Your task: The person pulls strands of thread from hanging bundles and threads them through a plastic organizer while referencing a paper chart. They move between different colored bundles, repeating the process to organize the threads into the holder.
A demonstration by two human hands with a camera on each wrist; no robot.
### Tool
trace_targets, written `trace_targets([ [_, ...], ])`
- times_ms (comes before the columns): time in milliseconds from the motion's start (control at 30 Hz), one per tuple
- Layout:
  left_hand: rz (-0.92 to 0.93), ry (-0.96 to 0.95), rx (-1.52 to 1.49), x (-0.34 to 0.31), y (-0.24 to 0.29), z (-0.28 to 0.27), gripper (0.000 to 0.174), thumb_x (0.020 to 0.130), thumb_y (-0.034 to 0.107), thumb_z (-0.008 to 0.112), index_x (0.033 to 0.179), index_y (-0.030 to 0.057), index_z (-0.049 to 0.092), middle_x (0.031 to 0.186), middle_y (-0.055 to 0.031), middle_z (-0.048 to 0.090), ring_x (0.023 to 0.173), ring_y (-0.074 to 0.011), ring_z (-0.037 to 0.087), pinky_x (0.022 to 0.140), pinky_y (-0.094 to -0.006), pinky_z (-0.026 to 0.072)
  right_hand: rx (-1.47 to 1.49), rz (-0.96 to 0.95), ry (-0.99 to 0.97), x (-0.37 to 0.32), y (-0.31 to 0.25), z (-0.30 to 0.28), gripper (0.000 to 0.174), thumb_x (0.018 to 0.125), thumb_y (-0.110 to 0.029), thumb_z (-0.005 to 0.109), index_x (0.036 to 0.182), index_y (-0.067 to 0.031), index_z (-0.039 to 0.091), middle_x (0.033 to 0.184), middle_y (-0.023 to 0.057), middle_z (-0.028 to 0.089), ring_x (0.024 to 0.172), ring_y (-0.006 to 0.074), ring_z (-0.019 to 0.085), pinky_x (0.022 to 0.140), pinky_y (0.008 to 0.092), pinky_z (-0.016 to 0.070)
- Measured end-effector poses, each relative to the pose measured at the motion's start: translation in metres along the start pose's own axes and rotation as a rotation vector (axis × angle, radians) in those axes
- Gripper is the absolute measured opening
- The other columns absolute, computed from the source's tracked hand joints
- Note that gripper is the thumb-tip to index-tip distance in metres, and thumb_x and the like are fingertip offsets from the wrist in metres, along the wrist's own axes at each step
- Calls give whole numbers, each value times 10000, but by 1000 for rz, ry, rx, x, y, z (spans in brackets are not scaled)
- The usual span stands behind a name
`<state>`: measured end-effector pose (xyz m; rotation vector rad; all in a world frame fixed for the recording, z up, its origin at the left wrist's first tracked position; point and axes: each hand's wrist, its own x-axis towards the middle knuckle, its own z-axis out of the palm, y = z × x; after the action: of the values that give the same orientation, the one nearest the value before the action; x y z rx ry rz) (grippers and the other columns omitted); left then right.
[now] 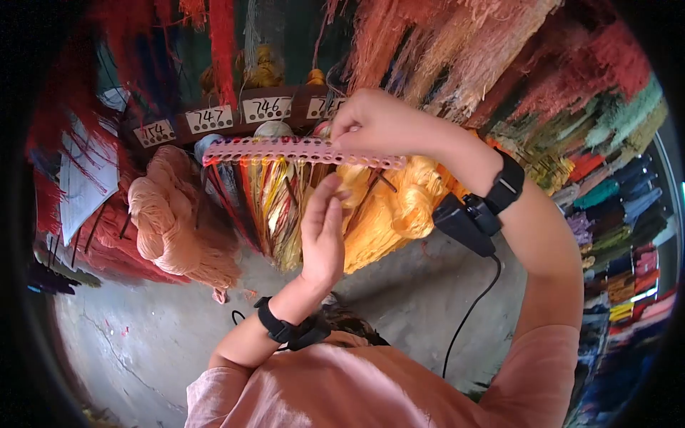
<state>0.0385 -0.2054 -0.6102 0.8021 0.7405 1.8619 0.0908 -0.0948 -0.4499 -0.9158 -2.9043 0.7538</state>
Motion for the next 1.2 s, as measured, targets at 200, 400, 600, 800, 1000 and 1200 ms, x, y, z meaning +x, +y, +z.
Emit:
trace_targets([
  [200,-13,221,-408,40,-19,5,210,867,98,395,1058,38,462,955,-16,529,827,-81,489,709,-212,381,-136,-214,-98,38,21,-1,139,668,-104,580,719,25,586,575,77,557,511,111,498,489,259,386],
  [400,-13,327,-415,44,-17,6,165,857,119,439,982,47,518,879,-6,562,750,-67,509,649,-183,400,-111,-213,-268,57,23,7,129,669,-82,562,719,35,580,568,83,551,515,104,501,495,253,394],
  [600,-64,405,-424,47,-16,5,193,830,151,500,937,-9,519,802,-28,564,655,-61,505,571,-181,384,-144,-254,-361,66,29,7,120,659,-79,556,706,28,583,564,83,554,512,121,510,489,256,396],
  [800,-78,429,-347,35,-11,5,113,816,112,513,894,34,537,785,-18,545,577,-42,456,497,-168,355,-71,-182,-359,56,31,4,149,674,-129,574,700,18,573,554,75,544,489,137,517,461,269,395],
  [1000,359,217,-29,8,-13,-3,154,786,-25,498,908,59,540,985,-98,498,579,-76,463,459,-176,373,252,198,-438,23,36,1,162,755,-163,556,753,-2,535,557,9,503,480,54,475,393,197,359],
  [1200,-6,-40,-260,21,10,4,312,873,110,343,1174,26,354,715,-117,553,419,-106,452,413,-176,381,463,60,-436,3,51,2,162,766,-169,554,754,-11,526,563,-19,482,449,40,419,379,179,325],
])
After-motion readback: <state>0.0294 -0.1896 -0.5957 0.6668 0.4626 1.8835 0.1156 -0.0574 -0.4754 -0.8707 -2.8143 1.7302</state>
